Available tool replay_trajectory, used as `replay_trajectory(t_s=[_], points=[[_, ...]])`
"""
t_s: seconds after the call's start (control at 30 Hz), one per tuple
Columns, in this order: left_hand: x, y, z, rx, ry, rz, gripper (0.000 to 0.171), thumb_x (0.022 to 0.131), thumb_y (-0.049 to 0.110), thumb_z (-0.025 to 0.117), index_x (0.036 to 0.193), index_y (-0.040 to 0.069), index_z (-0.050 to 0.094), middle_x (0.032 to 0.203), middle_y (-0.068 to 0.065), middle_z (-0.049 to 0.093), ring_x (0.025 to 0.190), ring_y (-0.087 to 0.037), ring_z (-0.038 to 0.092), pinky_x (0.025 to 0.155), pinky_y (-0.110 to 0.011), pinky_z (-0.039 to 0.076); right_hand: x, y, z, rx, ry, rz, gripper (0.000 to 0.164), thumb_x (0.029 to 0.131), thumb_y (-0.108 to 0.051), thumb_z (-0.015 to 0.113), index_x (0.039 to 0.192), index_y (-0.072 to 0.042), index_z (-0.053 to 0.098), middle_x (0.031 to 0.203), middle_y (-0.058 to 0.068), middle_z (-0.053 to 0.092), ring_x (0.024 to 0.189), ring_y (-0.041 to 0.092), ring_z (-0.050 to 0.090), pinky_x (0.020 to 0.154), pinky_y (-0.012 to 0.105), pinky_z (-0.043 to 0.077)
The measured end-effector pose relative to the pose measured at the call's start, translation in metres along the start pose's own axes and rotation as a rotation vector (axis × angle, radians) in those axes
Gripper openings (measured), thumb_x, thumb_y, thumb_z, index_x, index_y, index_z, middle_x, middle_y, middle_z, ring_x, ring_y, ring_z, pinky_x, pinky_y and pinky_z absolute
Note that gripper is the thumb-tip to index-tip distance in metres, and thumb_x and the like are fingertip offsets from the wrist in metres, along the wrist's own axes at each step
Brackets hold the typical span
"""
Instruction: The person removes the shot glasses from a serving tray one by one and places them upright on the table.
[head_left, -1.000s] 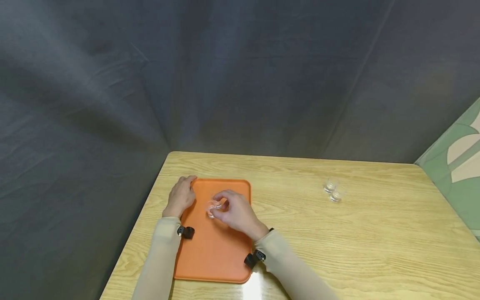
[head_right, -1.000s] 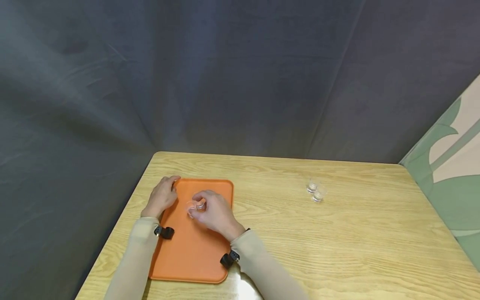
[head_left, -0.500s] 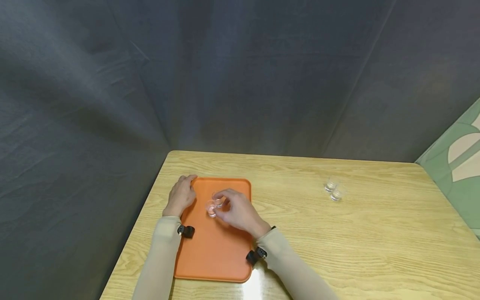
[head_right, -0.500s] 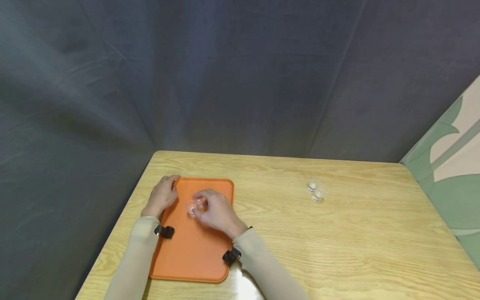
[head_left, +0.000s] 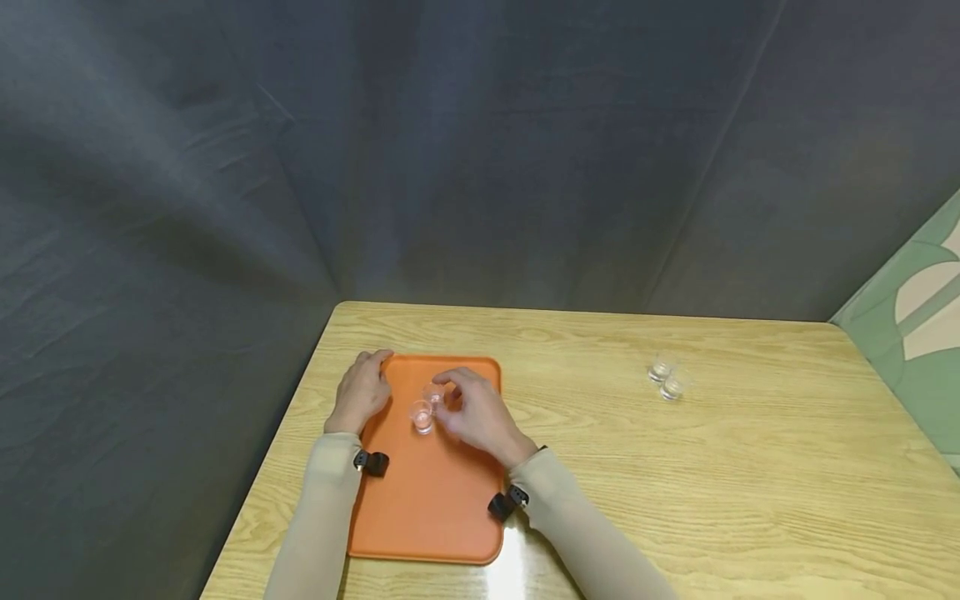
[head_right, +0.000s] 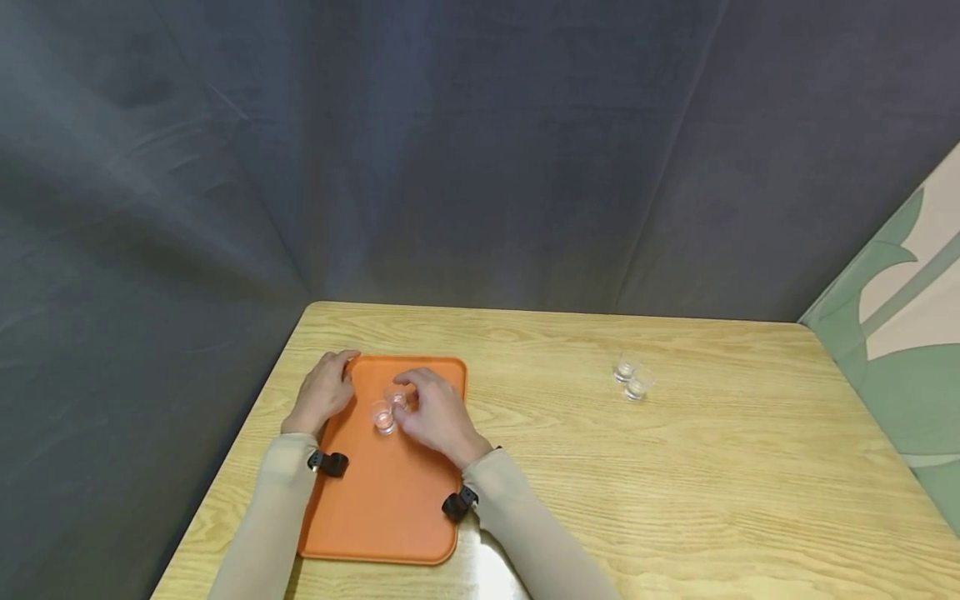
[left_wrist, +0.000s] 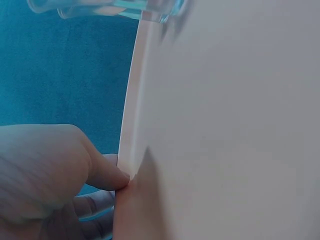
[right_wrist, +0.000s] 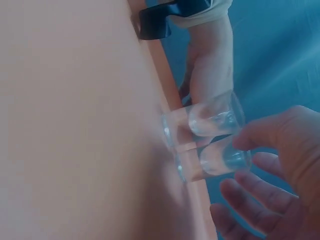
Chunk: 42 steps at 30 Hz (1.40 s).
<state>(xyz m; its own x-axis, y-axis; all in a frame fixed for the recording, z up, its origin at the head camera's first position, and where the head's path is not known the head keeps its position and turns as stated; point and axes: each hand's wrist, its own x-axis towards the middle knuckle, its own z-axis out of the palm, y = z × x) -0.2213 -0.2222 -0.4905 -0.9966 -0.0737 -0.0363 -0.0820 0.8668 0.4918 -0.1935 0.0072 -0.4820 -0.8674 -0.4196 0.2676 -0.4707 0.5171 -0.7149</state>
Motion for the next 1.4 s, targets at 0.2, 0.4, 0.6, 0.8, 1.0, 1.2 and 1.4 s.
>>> replay_trajectory(t_s=[0.2,0.4,0.6,0.8,1.0,1.2,1.4], points=[[0.0,0.0,0.0,-0.009,-0.002,-0.007,0.05,0.106,0.004,0.048,0.155,0.007,0.053,0.138,-0.025,0.059,0.115,-0.041,0.065,0.101,-0.057,0.054,0.003,0.003,0.004,0.008,-0.025,0.034,0.043,0.091,-0.018,0.078,0.132,-0.009,0.071,0.117,0.005,0.076,0.091,0.02,0.07,0.079,0.027,0.055],[0.0,0.0,0.0,0.001,-0.008,0.001,0.048,0.107,0.005,0.048,0.155,0.007,0.054,0.137,-0.026,0.059,0.116,-0.043,0.065,0.101,-0.057,0.054,0.006,0.006,0.005,0.029,-0.041,0.054,0.042,0.091,-0.019,0.078,0.132,-0.009,0.072,0.106,0.003,0.076,0.087,0.018,0.071,0.076,0.026,0.054],[-0.001,0.0,-0.001,0.007,-0.006,0.009,0.048,0.107,0.005,0.048,0.155,0.006,0.053,0.137,-0.026,0.059,0.116,-0.043,0.065,0.101,-0.058,0.054,0.005,0.007,0.003,0.131,-0.047,0.107,0.037,0.092,-0.016,0.08,0.128,-0.01,0.073,0.101,0.004,0.076,0.085,0.016,0.07,0.075,0.026,0.056],[-0.001,0.0,-0.002,0.008,-0.008,0.006,0.049,0.107,0.005,0.048,0.156,0.007,0.053,0.139,-0.026,0.058,0.117,-0.043,0.065,0.102,-0.058,0.054,0.004,0.003,-0.004,0.199,-0.011,0.155,0.034,0.092,-0.02,0.083,0.123,-0.011,0.074,0.096,0.004,0.075,0.085,0.014,0.069,0.075,0.028,0.057],[-0.001,0.0,-0.001,-0.001,-0.003,0.007,0.048,0.108,0.005,0.047,0.156,0.006,0.052,0.138,-0.026,0.059,0.117,-0.042,0.065,0.103,-0.058,0.054,0.002,0.003,-0.014,0.221,0.076,0.19,0.038,0.089,-0.022,0.085,0.123,-0.009,0.076,0.099,0.005,0.075,0.087,0.017,0.071,0.076,0.03,0.058],[-0.001,0.0,0.0,-0.006,0.003,0.008,0.048,0.108,0.005,0.048,0.156,0.006,0.053,0.138,-0.025,0.059,0.117,-0.041,0.065,0.103,-0.057,0.054,0.0,0.014,-0.026,0.255,0.164,0.229,0.037,0.086,-0.019,0.087,0.12,-0.008,0.077,0.102,0.005,0.076,0.084,0.016,0.071,0.07,0.026,0.057],[-0.002,-0.001,-0.001,-0.012,0.002,0.008,0.048,0.108,0.006,0.047,0.156,0.007,0.052,0.138,-0.025,0.059,0.116,-0.041,0.065,0.102,-0.057,0.054,-0.005,0.028,-0.041,0.282,0.236,0.249,0.035,0.087,-0.016,0.086,0.119,-0.008,0.077,0.104,0.01,0.076,0.083,0.018,0.071,0.065,0.021,0.056]])
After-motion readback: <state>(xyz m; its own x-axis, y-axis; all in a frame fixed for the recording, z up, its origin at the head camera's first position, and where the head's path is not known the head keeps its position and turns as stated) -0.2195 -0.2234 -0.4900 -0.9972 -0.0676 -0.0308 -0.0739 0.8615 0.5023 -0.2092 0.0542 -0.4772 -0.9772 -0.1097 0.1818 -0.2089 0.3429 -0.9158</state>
